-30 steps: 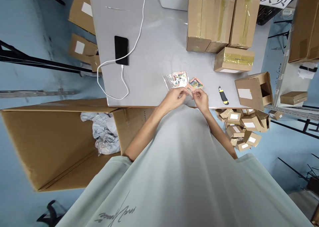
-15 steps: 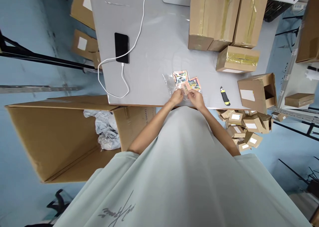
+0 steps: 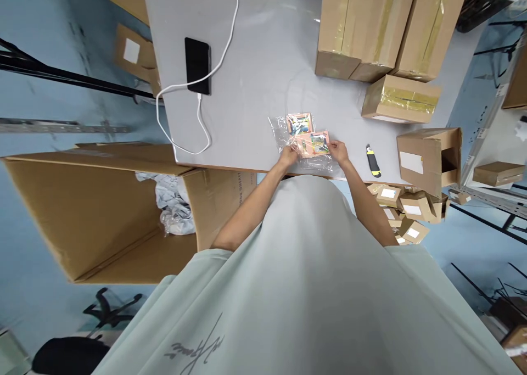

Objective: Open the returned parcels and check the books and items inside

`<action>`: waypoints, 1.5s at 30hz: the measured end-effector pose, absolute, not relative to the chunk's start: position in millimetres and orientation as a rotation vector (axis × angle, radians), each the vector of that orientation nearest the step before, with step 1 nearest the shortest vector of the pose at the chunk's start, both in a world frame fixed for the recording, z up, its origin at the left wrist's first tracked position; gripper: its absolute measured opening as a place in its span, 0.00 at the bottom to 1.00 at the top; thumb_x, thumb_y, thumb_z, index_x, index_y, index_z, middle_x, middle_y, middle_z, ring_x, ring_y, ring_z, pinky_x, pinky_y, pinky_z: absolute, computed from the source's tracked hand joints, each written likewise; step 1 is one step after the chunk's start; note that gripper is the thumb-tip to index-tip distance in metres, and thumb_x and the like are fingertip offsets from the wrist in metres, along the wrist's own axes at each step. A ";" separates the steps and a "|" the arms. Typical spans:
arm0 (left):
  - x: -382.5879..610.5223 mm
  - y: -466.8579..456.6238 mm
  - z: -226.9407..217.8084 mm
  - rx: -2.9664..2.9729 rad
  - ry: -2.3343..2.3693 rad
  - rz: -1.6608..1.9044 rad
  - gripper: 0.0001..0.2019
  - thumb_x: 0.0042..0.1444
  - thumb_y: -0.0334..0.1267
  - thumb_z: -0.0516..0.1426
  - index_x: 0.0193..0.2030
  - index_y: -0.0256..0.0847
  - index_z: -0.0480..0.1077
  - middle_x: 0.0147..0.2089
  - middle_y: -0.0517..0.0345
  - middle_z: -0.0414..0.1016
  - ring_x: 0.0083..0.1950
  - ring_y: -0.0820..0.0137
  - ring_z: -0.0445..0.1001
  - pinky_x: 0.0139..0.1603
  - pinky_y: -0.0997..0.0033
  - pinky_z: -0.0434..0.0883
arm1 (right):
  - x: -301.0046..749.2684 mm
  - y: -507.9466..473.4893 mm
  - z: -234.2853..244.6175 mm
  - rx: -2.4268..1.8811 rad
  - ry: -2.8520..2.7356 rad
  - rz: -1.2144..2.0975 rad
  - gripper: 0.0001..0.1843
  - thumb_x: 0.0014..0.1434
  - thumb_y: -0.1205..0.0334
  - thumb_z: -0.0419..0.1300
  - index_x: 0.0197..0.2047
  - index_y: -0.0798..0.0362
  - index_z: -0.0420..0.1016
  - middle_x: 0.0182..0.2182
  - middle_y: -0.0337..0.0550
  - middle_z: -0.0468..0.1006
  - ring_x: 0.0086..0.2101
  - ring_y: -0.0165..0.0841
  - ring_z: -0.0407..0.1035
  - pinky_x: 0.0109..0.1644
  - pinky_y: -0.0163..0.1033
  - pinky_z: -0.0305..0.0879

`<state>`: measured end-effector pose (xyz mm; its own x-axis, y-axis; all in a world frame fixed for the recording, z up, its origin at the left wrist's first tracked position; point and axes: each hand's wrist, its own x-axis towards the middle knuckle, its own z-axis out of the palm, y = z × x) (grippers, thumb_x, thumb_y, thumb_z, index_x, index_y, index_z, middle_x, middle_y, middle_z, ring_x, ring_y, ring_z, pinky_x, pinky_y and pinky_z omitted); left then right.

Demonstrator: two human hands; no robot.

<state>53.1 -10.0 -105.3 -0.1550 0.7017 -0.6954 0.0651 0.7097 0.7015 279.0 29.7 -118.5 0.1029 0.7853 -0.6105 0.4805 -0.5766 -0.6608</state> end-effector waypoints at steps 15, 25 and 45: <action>19.0 -14.1 -31.1 0.631 1.467 0.837 0.29 0.46 0.46 0.72 0.53 0.47 0.67 0.37 0.62 0.79 0.40 0.65 0.81 0.45 0.63 0.80 | 291.8 -4.1 -37.6 -1.718 -1.286 1.270 0.29 0.64 0.29 0.65 0.36 0.48 0.82 0.39 0.47 0.82 0.43 0.43 0.77 0.56 0.51 0.78; -16.1 -12.3 9.2 0.727 1.424 0.830 0.20 0.46 0.36 0.71 0.44 0.45 0.69 0.38 0.59 0.85 0.35 0.70 0.80 0.38 0.71 0.75 | 311.6 -16.8 -4.8 -1.845 -1.016 0.962 0.29 0.70 0.30 0.60 0.44 0.50 0.81 0.45 0.52 0.87 0.40 0.42 0.83 0.45 0.48 0.81; -143.5 31.0 -13.0 1.233 1.661 0.821 0.12 0.62 0.33 0.59 0.52 0.40 0.77 0.50 0.49 0.86 0.51 0.63 0.85 0.57 0.65 0.80 | 388.3 -104.1 1.1 -2.095 -0.365 0.482 0.14 0.79 0.53 0.53 0.39 0.48 0.67 0.29 0.33 0.73 0.20 0.27 0.69 0.27 0.33 0.67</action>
<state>-143.5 31.0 -13.0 -0.1151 0.9578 -0.2633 0.3721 0.2873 0.8826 388.3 -104.1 1.1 0.8790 0.4343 -0.1968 0.0718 -0.5286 -0.8458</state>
